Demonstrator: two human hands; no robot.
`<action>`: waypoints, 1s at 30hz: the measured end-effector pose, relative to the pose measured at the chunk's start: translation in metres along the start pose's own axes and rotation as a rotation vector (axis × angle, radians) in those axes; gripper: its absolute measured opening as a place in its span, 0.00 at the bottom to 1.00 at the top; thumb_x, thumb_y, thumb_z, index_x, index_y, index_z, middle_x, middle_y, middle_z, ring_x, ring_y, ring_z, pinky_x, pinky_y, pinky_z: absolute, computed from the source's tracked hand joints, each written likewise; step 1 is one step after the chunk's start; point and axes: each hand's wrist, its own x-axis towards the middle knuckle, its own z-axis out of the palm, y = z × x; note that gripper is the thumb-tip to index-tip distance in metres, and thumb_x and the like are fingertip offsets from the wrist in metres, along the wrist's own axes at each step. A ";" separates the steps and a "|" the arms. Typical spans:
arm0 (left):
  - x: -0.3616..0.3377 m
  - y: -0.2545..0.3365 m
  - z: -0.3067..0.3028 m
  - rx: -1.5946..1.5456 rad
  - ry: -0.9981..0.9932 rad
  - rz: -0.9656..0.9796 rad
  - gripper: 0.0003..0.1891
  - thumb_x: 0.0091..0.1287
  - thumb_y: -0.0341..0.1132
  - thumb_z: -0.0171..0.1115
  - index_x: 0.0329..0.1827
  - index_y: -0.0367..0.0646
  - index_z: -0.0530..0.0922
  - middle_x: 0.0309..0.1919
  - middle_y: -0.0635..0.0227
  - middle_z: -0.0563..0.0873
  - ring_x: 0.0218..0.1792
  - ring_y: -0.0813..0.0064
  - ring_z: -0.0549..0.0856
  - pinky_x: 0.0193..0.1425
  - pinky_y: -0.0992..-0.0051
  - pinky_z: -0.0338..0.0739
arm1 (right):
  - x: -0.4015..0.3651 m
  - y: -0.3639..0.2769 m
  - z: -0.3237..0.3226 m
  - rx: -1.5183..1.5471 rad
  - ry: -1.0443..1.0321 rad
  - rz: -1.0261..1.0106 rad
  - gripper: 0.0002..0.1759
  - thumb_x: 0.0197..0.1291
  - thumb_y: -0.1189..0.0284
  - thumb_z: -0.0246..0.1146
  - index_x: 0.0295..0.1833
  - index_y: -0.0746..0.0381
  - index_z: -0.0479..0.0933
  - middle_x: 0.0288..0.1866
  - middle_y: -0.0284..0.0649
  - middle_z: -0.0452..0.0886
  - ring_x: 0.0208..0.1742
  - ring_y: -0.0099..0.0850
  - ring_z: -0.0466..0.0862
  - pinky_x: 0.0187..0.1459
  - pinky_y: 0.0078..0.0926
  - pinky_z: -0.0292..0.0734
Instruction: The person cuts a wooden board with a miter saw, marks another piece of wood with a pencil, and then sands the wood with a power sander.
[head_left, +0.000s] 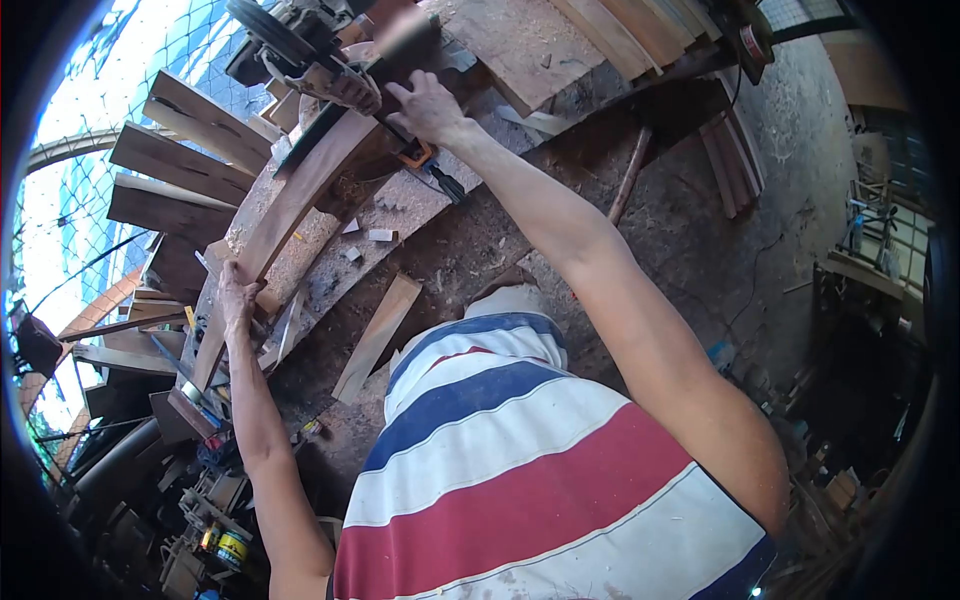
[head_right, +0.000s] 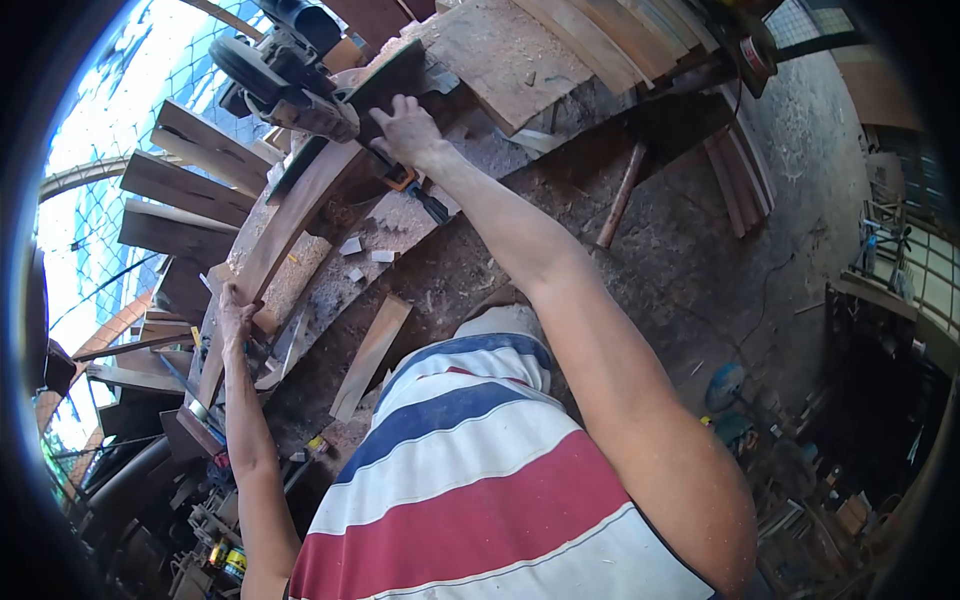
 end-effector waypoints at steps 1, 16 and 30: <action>-0.005 -0.002 0.001 -0.018 -0.010 -0.006 0.38 0.52 0.35 0.89 0.66 0.42 0.78 0.56 0.47 0.90 0.60 0.40 0.89 0.63 0.51 0.83 | 0.005 -0.002 0.002 -0.037 -0.010 -0.029 0.29 0.69 0.53 0.77 0.68 0.59 0.86 0.63 0.51 0.78 0.68 0.51 0.81 0.63 0.48 0.88; -0.044 0.012 0.013 0.109 0.104 0.015 0.37 0.49 0.42 0.91 0.62 0.46 0.80 0.55 0.56 0.88 0.64 0.46 0.84 0.72 0.50 0.73 | -0.269 0.025 -0.061 -0.303 -0.316 0.203 0.21 0.74 0.66 0.69 0.64 0.67 0.79 0.62 0.60 0.78 0.67 0.64 0.80 0.64 0.59 0.82; -0.059 0.009 0.043 0.245 0.397 0.043 0.41 0.57 0.42 0.86 0.75 0.49 0.77 0.76 0.58 0.81 0.83 0.52 0.75 0.93 0.38 0.57 | -0.073 -0.249 0.000 0.481 -0.177 -0.337 0.12 0.78 0.68 0.66 0.53 0.64 0.90 0.45 0.54 0.89 0.51 0.53 0.91 0.55 0.52 0.87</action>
